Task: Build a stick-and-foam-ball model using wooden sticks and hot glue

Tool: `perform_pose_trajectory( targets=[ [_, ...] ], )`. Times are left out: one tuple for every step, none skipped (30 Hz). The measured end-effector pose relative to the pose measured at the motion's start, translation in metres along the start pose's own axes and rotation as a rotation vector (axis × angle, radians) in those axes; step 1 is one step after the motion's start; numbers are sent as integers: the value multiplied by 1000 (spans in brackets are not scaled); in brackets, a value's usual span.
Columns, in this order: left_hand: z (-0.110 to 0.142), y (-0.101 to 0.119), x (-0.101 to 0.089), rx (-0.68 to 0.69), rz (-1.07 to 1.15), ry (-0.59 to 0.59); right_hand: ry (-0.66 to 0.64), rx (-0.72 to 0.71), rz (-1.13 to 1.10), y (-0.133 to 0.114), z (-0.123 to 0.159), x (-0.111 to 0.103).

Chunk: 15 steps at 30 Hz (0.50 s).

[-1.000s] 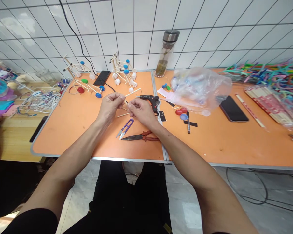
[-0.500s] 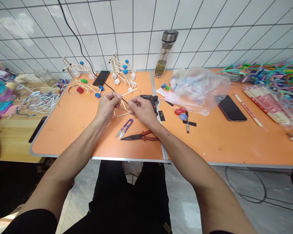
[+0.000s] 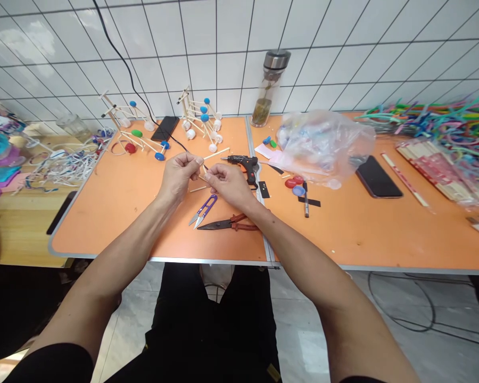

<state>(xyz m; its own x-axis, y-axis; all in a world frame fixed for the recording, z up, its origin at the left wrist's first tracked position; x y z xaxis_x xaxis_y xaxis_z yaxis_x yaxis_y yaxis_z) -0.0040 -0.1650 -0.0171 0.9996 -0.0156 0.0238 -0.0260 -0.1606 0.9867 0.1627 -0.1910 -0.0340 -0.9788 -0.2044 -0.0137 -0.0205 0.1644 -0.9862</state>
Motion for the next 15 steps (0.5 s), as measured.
perform_pose_trajectory(
  targets=[
    [0, 0, 0, -3, -9, 5, 2, -2, 5, 0, 0, 0],
    [0, 0, 0, -4, -19, 8, 4, -4, 9, 0, 0, 0],
    [0, -1, 0, -2, -26, 11, 5, -5, 13, -1, 0, 0],
    [0, -1, 0, 2, -33, 14, 6, -7, 18, 0, 0, -1],
    [0, -2, 0, 8, -39, 15, 6, -9, 23, 0, 0, -1],
    [-1, -3, 0, 15, -43, 15, 5, -11, 29, 0, 0, -1],
    [-1, -3, -1, 23, -47, 13, 5, -13, 34, 1, 0, -1],
    [-1, -4, -1, 33, -50, 10, 5, -16, 39, 1, 0, -1],
    [-1, -4, -1, 44, -53, 9, 4, -19, 42, 2, -1, -2],
    [-1, -4, -1, 54, -58, 9, 4, -24, 44, 2, -1, -2],
    [-1, -4, -1, 61, -66, 12, 4, -29, 46, 1, -1, -2],
    [0, -4, -1, 65, -77, 17, 3, -35, 50, 1, 0, -2],
    [0, -3, 0, 66, -89, 22, 3, -40, 53, 1, 0, -2],
    [0, -3, 0, 66, -99, 28, 5, -44, 54, 0, 0, -2],
    [1, -2, 0, 69, -108, 32, 6, -46, 54, 0, 0, -2]
  ],
)
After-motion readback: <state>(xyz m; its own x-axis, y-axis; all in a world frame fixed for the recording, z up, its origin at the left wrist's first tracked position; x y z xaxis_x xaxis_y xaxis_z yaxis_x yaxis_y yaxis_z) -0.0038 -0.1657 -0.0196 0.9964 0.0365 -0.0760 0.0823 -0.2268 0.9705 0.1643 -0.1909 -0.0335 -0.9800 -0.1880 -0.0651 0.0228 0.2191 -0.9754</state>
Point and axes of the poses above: each hand's wrist, its own z-axis away from the middle knuckle, its own x-axis out of the palm, y = z × x, the point moved 1 cm from there along -z, towards the middle knuckle, and after that the axes turned 6 degrees about -z, right-handed, at the moved point
